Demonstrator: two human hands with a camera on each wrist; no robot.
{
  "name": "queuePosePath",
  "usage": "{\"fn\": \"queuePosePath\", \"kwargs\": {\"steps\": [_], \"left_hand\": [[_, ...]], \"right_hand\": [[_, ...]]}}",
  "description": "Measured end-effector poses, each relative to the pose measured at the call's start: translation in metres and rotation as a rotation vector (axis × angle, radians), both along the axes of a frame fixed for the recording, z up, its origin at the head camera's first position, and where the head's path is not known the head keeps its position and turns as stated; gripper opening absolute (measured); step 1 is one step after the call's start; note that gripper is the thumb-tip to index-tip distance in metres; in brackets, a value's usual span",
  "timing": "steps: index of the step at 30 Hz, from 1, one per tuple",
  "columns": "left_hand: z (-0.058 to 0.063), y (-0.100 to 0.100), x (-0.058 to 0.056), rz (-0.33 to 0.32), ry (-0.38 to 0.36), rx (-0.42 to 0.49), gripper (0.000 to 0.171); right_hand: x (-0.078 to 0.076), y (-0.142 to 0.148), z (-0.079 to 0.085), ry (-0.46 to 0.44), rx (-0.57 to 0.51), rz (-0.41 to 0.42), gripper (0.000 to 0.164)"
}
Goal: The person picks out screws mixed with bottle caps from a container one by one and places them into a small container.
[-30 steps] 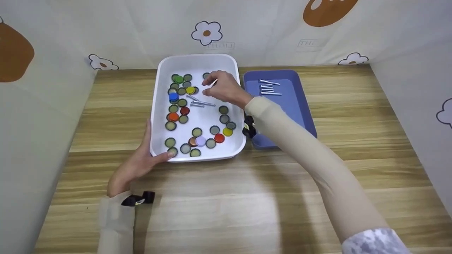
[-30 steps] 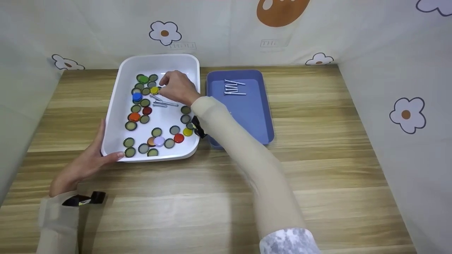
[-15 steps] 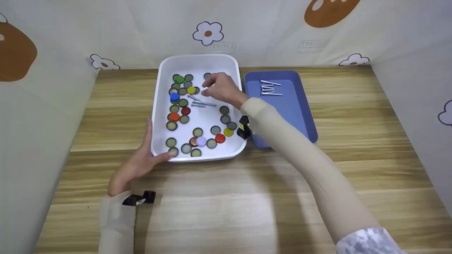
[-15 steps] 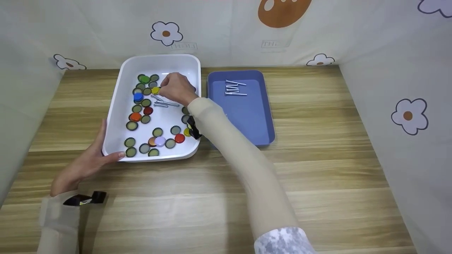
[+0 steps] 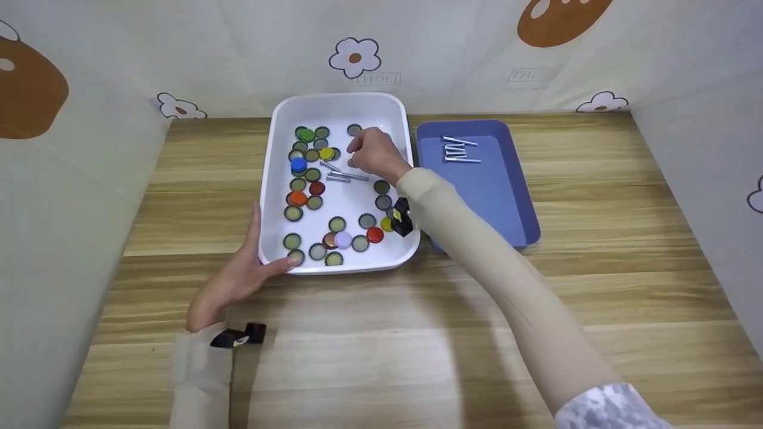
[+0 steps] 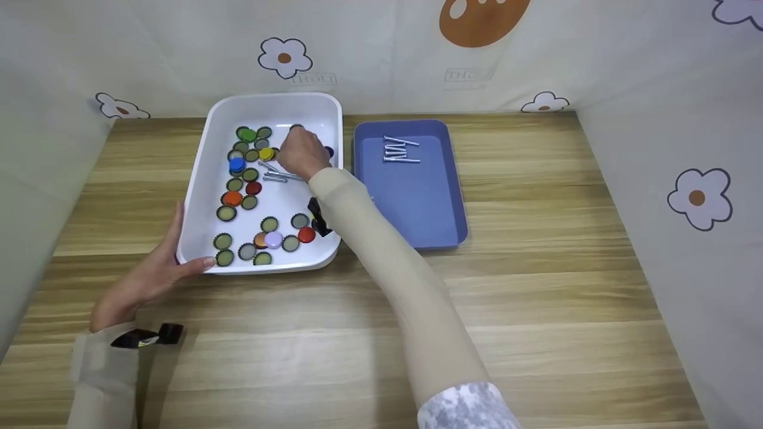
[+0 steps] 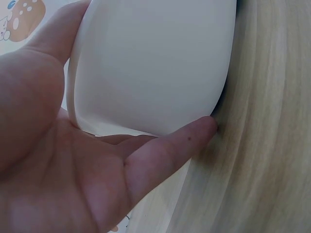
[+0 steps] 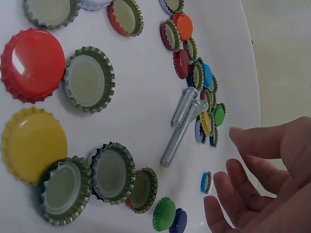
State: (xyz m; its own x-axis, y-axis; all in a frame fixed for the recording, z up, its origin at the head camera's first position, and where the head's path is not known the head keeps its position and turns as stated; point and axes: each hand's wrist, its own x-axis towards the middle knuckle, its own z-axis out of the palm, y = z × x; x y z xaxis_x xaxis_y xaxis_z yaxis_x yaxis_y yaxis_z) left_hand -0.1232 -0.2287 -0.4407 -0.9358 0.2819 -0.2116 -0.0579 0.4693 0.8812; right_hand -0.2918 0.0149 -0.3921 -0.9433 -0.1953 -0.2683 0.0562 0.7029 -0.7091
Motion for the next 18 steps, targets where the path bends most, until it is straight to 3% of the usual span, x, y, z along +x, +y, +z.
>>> {"fn": "queuePosePath", "kwargs": {"steps": [9,14,18], "left_hand": [[0.001,0.0,0.0,0.004,-0.013,-0.033,0.118],[-0.001,0.0,0.0,0.005,0.001,0.006,0.118],[-0.001,0.0,0.0,0.006,-0.004,0.033,0.118]], "right_hand": [[0.003,-0.002,-0.006,-0.03,0.126,0.009,0.027],[0.004,-0.003,-0.011,-0.004,0.197,0.024,0.025],[0.006,-0.005,-0.015,-0.013,0.254,0.038,0.012]]}}
